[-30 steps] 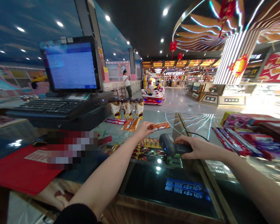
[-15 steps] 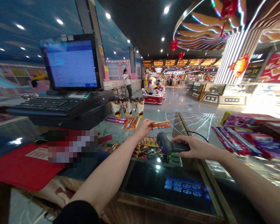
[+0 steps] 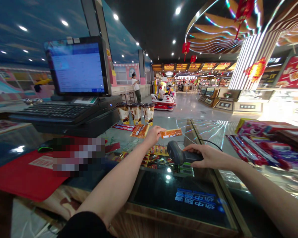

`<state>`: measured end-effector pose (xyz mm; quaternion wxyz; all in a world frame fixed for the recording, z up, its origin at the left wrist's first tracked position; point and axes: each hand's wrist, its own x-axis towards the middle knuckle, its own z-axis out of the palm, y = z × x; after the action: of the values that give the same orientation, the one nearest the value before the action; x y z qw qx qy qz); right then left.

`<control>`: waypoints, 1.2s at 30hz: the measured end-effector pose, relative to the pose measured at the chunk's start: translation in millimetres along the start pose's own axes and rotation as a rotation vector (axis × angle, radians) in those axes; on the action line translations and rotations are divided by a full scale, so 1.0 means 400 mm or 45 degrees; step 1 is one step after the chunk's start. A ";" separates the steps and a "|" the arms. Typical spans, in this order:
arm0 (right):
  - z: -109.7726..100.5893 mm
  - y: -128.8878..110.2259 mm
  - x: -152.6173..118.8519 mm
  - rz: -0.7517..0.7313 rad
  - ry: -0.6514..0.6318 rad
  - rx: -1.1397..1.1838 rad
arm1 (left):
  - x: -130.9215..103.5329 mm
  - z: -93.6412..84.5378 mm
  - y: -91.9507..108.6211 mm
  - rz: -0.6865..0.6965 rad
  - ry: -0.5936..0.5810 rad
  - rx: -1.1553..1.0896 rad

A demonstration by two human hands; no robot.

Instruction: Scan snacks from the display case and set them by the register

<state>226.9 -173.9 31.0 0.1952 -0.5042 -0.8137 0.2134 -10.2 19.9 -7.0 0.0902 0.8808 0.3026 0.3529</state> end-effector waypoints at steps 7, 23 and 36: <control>-0.004 0.002 0.000 0.037 -0.024 0.017 | 0.000 -0.008 0.016 -0.049 -0.028 0.014; -0.041 0.050 0.024 0.148 0.148 0.174 | 0.001 -0.002 0.011 -0.058 -0.029 0.023; -0.003 0.176 0.217 0.489 0.318 0.260 | -0.006 -0.005 0.033 -0.063 -0.064 -0.019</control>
<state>243.3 -67.2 2.4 0.3002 -0.6496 -0.6468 0.2635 -6.8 7.7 -1.9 0.1130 0.8808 0.3194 0.3307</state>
